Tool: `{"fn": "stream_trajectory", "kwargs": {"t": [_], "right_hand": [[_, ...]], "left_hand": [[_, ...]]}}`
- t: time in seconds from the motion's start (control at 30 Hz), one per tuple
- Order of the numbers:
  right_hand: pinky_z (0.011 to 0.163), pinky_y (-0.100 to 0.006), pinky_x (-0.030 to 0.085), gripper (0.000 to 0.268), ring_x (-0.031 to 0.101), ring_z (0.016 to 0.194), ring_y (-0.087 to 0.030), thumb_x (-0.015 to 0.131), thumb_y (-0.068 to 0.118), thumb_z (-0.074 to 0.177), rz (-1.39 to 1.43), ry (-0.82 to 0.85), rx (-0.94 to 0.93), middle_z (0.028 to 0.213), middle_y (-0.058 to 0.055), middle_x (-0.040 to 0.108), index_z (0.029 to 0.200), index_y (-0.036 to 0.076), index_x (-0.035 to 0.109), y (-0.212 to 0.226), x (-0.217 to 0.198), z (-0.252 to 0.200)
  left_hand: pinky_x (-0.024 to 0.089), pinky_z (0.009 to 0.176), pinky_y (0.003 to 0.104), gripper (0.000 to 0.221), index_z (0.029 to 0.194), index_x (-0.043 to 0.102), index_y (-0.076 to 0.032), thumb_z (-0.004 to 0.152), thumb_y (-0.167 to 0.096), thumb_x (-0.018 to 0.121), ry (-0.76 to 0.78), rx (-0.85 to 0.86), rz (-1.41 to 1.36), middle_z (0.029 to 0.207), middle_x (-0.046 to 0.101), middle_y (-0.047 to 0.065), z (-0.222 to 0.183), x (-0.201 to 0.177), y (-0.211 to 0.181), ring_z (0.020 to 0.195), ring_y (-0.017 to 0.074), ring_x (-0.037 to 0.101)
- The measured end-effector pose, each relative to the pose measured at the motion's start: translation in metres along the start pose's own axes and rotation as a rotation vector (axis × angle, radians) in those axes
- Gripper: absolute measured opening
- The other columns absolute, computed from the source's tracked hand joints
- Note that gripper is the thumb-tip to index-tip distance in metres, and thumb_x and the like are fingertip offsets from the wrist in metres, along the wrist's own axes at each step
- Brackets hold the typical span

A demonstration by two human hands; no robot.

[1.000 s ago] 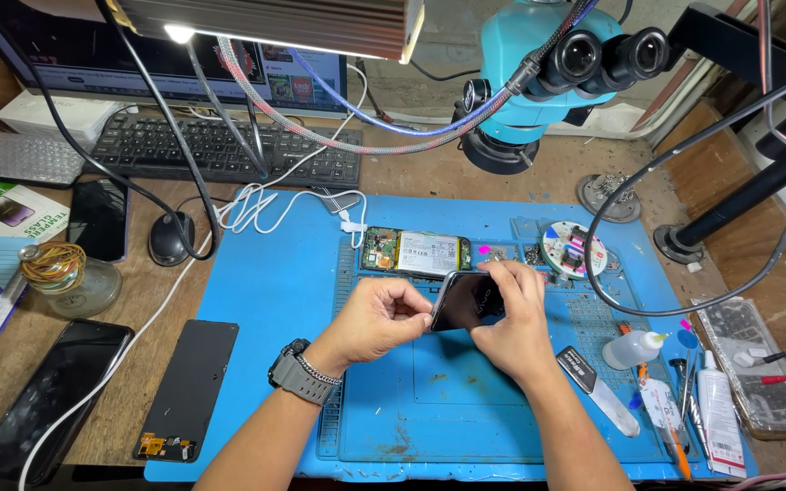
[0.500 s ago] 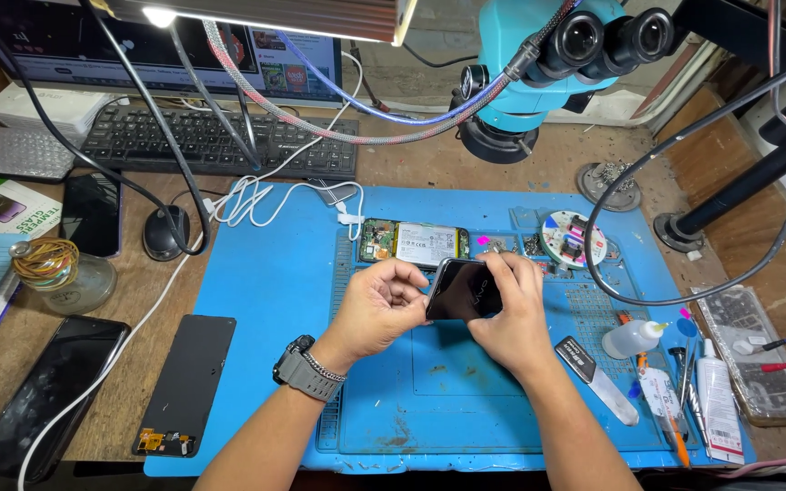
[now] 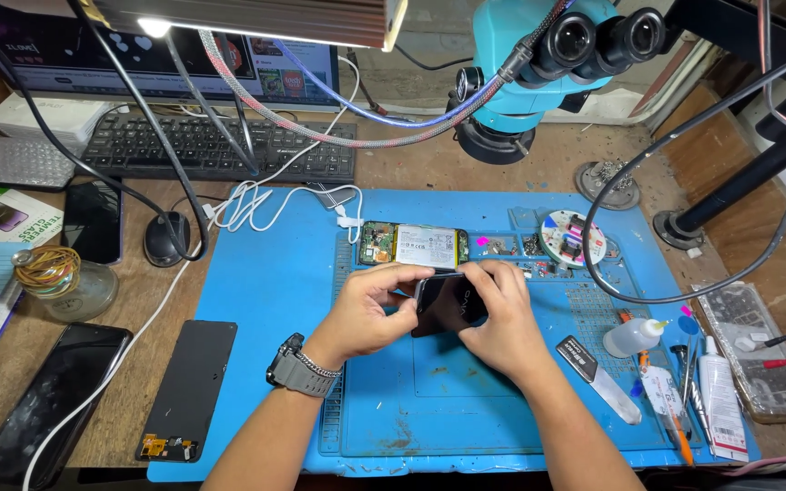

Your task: The person is inspecting and reassembling a mobile phone, focusing on the screen and back cover components.

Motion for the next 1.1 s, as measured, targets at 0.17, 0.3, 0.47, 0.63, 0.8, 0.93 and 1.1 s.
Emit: {"fn": "stream_trajectory", "kwargs": {"t": [0.17,0.3,0.47,0.63,0.8,0.93,1.1], "right_hand": [[0.103,-0.059,0.047,0.074,0.056,0.122,-0.042,0.083,-0.002,0.066,-0.006,0.018,-0.018,0.114,-0.011,0.057,0.134,0.017,0.063,0.005,0.003,0.001],[0.106,-0.059,0.046,0.076,0.055,0.124,-0.040,0.084,-0.002,0.064,-0.059,-0.014,-0.069,0.117,-0.010,0.058,0.135,0.019,0.064,0.008,-0.002,0.002],[0.107,-0.059,0.046,0.078,0.051,0.131,-0.045,0.084,-0.005,0.062,-0.063,-0.146,-0.035,0.128,-0.015,0.054,0.135,0.012,0.062,0.013,-0.019,0.005],[0.111,-0.066,0.044,0.100,0.018,0.145,-0.065,0.074,-0.015,0.072,0.352,-0.079,0.593,0.150,-0.042,0.023,0.154,-0.012,0.017,-0.018,-0.024,0.005],[0.081,-0.067,0.058,0.099,0.067,0.104,-0.042,0.058,-0.008,0.075,1.473,-0.208,0.766,0.126,-0.021,0.056,0.161,0.021,0.018,-0.052,0.030,-0.011],[0.087,-0.074,0.053,0.084,0.065,0.113,-0.043,0.057,0.016,0.091,1.564,-0.296,0.799,0.135,-0.022,0.057,0.161,0.025,0.011,-0.089,0.043,-0.021],[0.074,-0.051,0.063,0.079,0.069,0.084,-0.025,0.068,0.002,0.093,1.488,-0.484,0.680,0.109,-0.004,0.058,0.154,0.027,0.025,-0.119,0.031,-0.028]], "left_hand": [[0.066,0.065,0.035,0.037,0.114,0.077,0.003,0.078,0.007,0.069,-0.052,-0.035,-0.015,0.083,0.072,0.015,-0.004,-0.007,0.014,0.081,0.0166,0.069],[0.056,0.051,0.027,0.028,0.105,0.078,0.005,0.078,0.008,0.070,-0.087,-0.024,-0.054,0.068,0.071,0.013,-0.003,-0.009,0.024,0.069,0.0097,0.063],[0.046,0.043,0.022,0.025,0.100,0.080,0.004,0.079,0.010,0.067,-0.178,-0.025,-0.050,0.060,0.071,0.014,-0.002,-0.017,0.038,0.059,0.0059,0.059],[0.047,0.042,0.019,0.025,0.104,0.080,0.004,0.084,0.009,0.065,-0.366,-0.094,-0.120,0.062,0.073,0.015,-0.006,-0.019,0.045,0.053,0.0032,0.060],[0.053,0.050,0.023,0.025,0.097,0.084,-0.005,0.079,0.006,0.070,-0.378,0.157,0.143,0.076,0.080,0.014,-0.015,-0.010,0.018,0.063,0.0077,0.068],[0.062,0.056,0.029,0.020,0.088,0.082,-0.001,0.073,0.011,0.073,-0.247,0.317,0.139,0.081,0.080,0.015,-0.016,0.016,-0.015,0.068,0.0237,0.077],[0.064,0.063,0.035,0.013,0.082,0.076,0.004,0.076,0.012,0.068,-0.058,0.199,0.110,0.077,0.078,0.020,-0.016,0.033,-0.010,0.075,0.0320,0.079]]}}
Point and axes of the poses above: each hand's wrist, its own z-axis towards the middle knuckle, its own x-axis out of the palm, y = z × x, the point moved 9 cm from there along z, towards the middle knuckle
